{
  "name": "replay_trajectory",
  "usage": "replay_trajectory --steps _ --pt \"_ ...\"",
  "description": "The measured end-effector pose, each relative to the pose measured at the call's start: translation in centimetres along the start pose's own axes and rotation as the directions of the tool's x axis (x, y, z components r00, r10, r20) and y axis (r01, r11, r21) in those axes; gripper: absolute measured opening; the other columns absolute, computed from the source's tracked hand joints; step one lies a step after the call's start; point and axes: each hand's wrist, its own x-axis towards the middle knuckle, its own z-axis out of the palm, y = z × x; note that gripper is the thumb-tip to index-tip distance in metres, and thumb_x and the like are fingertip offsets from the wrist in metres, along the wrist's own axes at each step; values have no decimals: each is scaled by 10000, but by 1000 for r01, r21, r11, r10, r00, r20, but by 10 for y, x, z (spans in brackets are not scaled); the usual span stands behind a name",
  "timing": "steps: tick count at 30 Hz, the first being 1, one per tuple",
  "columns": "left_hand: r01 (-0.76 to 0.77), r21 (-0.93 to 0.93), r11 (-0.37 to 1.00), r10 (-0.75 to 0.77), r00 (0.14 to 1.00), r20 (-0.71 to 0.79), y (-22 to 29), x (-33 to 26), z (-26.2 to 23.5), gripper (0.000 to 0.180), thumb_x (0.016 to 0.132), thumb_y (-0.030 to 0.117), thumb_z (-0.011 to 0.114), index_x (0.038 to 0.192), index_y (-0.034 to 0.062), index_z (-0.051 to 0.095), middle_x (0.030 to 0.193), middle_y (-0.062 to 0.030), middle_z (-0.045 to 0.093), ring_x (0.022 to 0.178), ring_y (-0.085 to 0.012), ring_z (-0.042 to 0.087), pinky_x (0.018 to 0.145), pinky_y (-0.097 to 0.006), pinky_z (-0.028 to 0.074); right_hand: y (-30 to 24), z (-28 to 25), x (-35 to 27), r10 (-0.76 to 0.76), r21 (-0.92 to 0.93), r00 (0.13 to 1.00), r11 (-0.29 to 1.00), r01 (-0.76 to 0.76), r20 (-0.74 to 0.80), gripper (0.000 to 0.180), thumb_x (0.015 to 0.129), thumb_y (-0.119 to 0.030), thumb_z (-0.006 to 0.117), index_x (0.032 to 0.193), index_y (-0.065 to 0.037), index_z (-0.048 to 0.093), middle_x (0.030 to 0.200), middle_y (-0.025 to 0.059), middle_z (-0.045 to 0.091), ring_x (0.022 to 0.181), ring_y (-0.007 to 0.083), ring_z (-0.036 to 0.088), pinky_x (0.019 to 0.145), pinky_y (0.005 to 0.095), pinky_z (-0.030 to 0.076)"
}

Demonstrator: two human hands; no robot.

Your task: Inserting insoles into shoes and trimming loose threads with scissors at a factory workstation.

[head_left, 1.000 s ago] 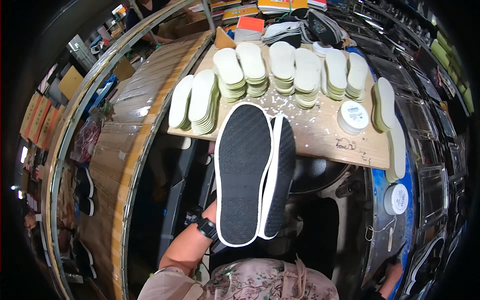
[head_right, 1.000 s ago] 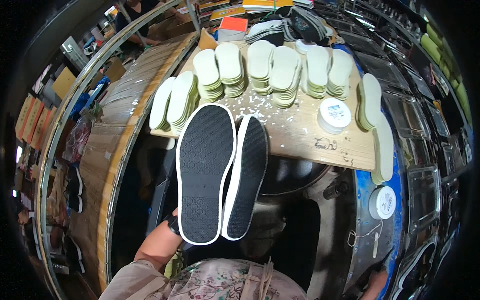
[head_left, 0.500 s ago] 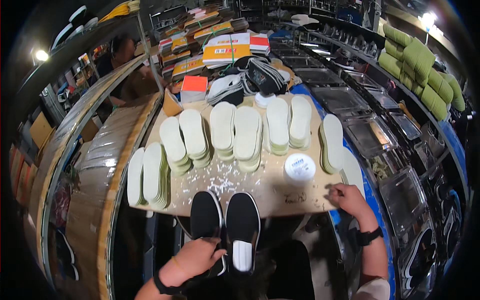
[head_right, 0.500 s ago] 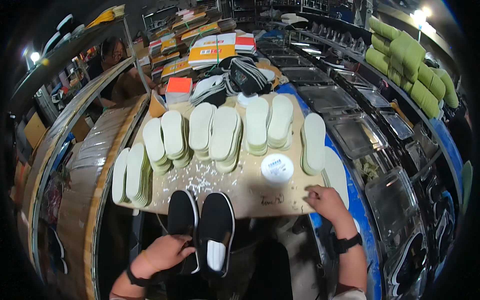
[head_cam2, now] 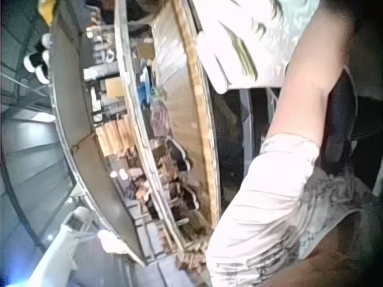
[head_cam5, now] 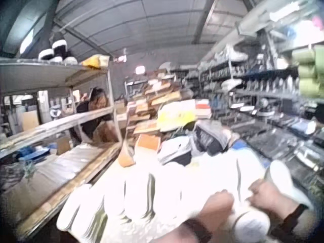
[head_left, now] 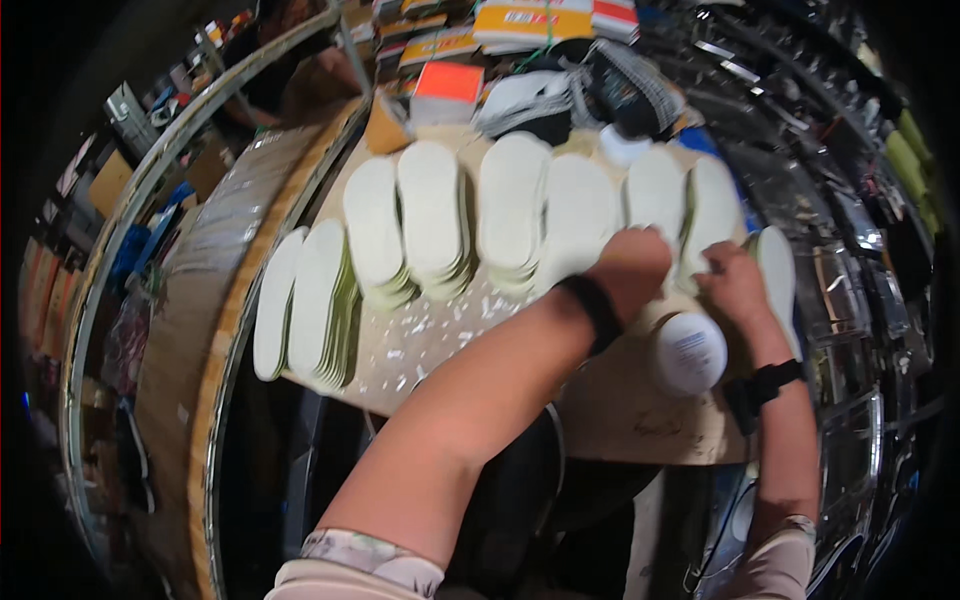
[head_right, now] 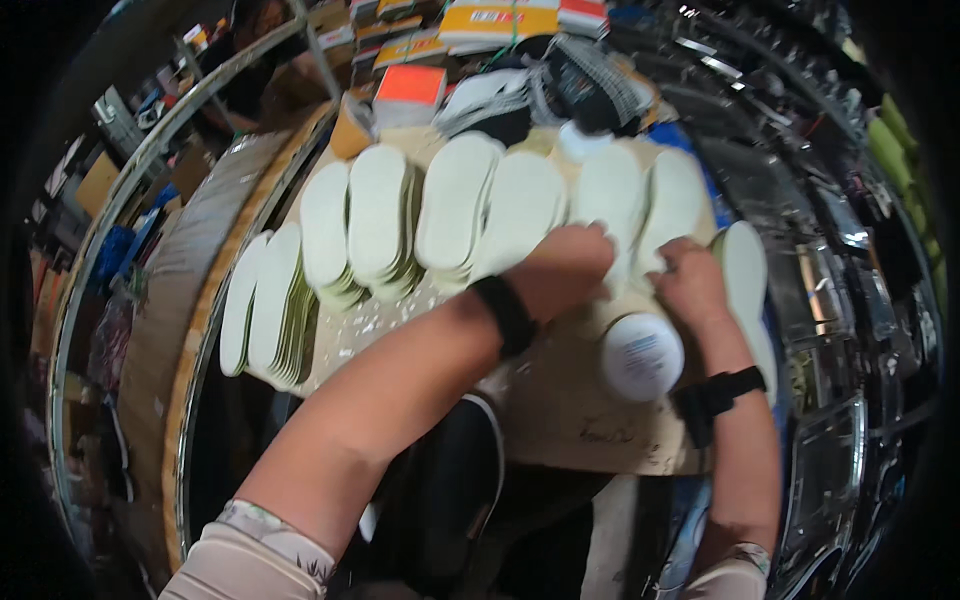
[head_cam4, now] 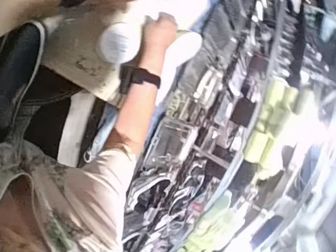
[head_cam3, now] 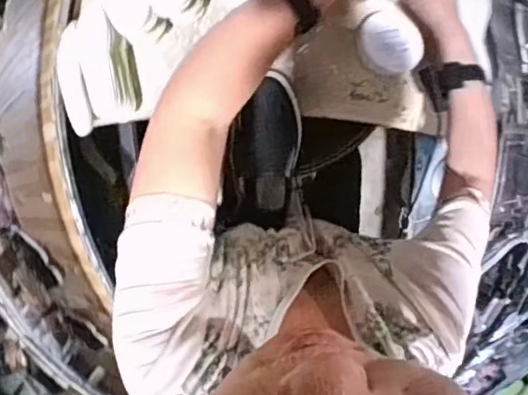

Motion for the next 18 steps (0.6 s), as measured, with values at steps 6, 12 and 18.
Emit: replay_trajectory --steps 6,12,18 --pt "27 18 999 -30 977 211 -6 15 -6 207 732 195 642 778 -6 654 827 -207 624 814 -348 609 737 -384 487 -14 18 -4 -200 -443 976 870 217 84 128 758 -76 530 876 -32 548 849 153 603 841 319 595 728 380 486" --pt "310 33 950 -298 935 -193 -7 -6 -46 184 771 113 504 849 2 629 794 -200 625 768 -356 616 673 -412 494 -56 -41 -17 69 -301 948 939 -167 -310 462 803 10 435 1226 -167 484 916 167 616 830 334 616 689 384 488" --pt "156 -540 827 -445 768 -460 26 -173 -188 252 871 190 520 973 -30 590 699 -95 605 618 -133 561 571 -291 449 -20 -161 -149 443 608 725 793 -43 -527 343 840 -59 514 1180 -25 537 1172 55 553 1004 148 552 802 241 443"
